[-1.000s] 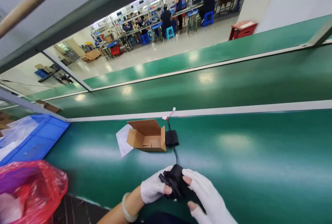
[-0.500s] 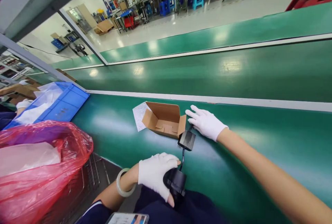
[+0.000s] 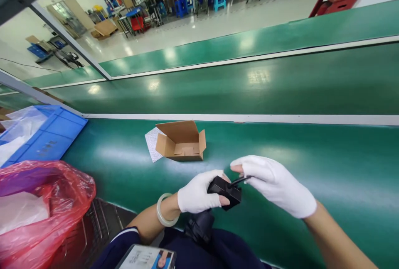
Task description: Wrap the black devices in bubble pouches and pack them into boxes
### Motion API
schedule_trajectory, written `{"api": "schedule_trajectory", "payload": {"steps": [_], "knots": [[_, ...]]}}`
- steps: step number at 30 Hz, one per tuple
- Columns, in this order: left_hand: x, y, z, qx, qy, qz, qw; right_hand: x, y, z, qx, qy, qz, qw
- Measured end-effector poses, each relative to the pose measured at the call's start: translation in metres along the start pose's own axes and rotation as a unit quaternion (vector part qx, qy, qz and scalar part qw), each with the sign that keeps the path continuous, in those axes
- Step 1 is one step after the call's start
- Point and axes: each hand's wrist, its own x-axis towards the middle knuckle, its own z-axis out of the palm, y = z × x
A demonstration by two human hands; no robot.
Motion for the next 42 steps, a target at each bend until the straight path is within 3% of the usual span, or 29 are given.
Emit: {"api": "schedule_trajectory", "payload": {"steps": [4,7,9,14,17,20,23,25,27,29,31,33,34,36,38,42], "knots": [[-0.006,-0.018,0.010,-0.181,0.103,0.056,0.976,-0.010,-0.005,0.062,-0.044,0.079,0.021,0.996],[-0.012,-0.035,0.018,-0.240,0.178,0.085,0.951,-0.025,-0.021,0.102,-0.081,0.075,0.074,0.991],[-0.016,-0.042,0.023,-0.263,0.204,0.078,0.940,-0.033,-0.033,0.112,-0.049,0.055,0.107,0.992],[-0.019,-0.044,0.034,-0.256,0.293,0.057,0.919,-0.049,-0.050,0.109,0.111,0.013,0.149,0.982],[-0.020,-0.041,0.030,-0.216,0.329,0.041,0.918,-0.061,-0.049,0.119,0.233,0.030,0.270,0.934],[-0.029,-0.036,0.018,-0.113,0.309,0.029,0.944,-0.069,-0.048,0.138,0.333,0.057,0.417,0.844],[-0.045,-0.033,0.008,0.055,0.312,-0.026,0.948,-0.067,-0.051,0.152,0.468,0.062,0.425,0.772],[-0.055,-0.034,0.006,0.114,0.340,-0.057,0.932,-0.062,-0.055,0.157,0.500,0.072,0.424,0.752],[-0.065,-0.038,0.000,0.148,0.352,-0.047,0.923,-0.056,-0.059,0.157,0.501,0.078,0.431,0.746],[-0.075,-0.042,-0.015,0.210,0.354,0.001,0.911,-0.052,-0.061,0.154,0.512,0.083,0.429,0.739],[-0.082,-0.045,-0.043,0.327,0.388,0.031,0.861,-0.052,-0.061,0.149,0.523,0.085,0.422,0.735],[-0.085,-0.049,-0.079,0.459,0.425,-0.029,0.779,-0.052,-0.060,0.144,0.520,0.077,0.414,0.743],[-0.084,-0.050,-0.097,0.495,0.418,-0.081,0.757,-0.052,-0.060,0.142,0.517,0.071,0.408,0.750],[-0.079,-0.054,-0.129,0.506,0.383,-0.143,0.759,-0.052,-0.061,0.140,0.511,0.058,0.399,0.759],[-0.076,-0.055,-0.148,0.484,0.370,-0.152,0.778,-0.049,-0.063,0.139,0.506,0.048,0.413,0.755],[-0.101,-0.039,-0.159,0.400,0.404,-0.116,0.815,-0.050,-0.063,0.142,0.479,0.049,0.451,0.752]]}}
